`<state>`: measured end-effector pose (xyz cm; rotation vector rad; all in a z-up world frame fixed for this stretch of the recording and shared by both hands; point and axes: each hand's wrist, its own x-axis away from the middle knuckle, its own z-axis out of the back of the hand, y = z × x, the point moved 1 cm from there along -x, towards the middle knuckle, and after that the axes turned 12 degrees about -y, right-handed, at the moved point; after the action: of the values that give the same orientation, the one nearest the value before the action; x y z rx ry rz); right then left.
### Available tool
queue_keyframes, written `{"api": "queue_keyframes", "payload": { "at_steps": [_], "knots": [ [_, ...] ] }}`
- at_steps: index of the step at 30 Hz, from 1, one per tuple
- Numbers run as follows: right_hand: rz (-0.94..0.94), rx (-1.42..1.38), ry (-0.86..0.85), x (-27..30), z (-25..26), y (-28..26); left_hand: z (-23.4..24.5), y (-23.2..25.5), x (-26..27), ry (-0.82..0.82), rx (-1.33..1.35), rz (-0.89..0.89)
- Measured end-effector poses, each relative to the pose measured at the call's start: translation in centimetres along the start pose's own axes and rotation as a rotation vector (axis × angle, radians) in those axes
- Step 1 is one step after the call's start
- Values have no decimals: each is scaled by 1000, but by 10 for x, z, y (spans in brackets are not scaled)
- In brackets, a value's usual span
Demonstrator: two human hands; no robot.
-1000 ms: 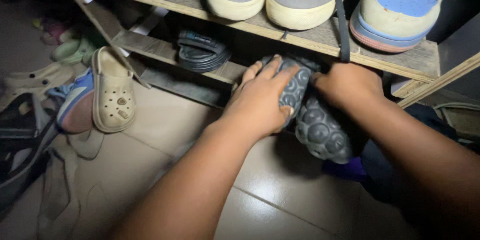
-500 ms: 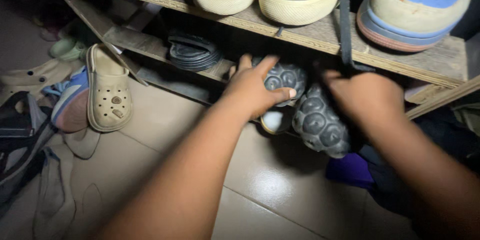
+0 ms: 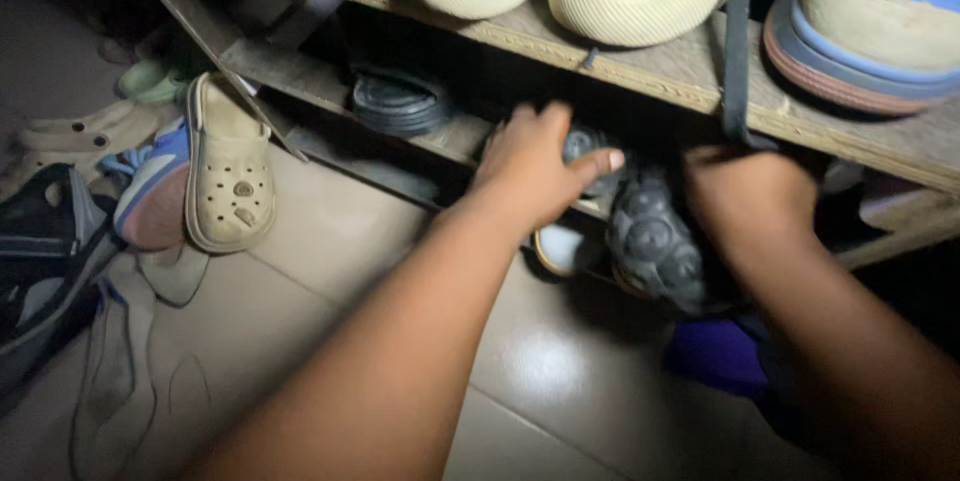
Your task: The person organizes a pile of shoes on the floor by picking up pairs and placing them on a wooden shoe rack. They handle red heels, beige embellished flats, black sandals, gray clogs, and blue sneakers, arranging them on different shelves.
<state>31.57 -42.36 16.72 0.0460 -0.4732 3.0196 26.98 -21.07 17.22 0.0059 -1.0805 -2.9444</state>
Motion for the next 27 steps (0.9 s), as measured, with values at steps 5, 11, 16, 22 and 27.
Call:
{"api": "queue_keyframes", "payload": {
  "at_steps": [5,11,16,22,27],
  "knots": [
    [-51,20,-12,3,6,2,5,-16,8,77,96,-54],
    [-13,23,-42,-4,-1,-2,17,-18,20,122,88,-42],
    [-4,39,-21,3,12,-4,10,-10,6,129,-1,-55],
    [-22,160,-163,26,7,-14,3,-24,-4,64,-5,-62],
    [-88,101,-177,36,10,-30,7,-24,-11,16,-64,-161]
  ]
}}
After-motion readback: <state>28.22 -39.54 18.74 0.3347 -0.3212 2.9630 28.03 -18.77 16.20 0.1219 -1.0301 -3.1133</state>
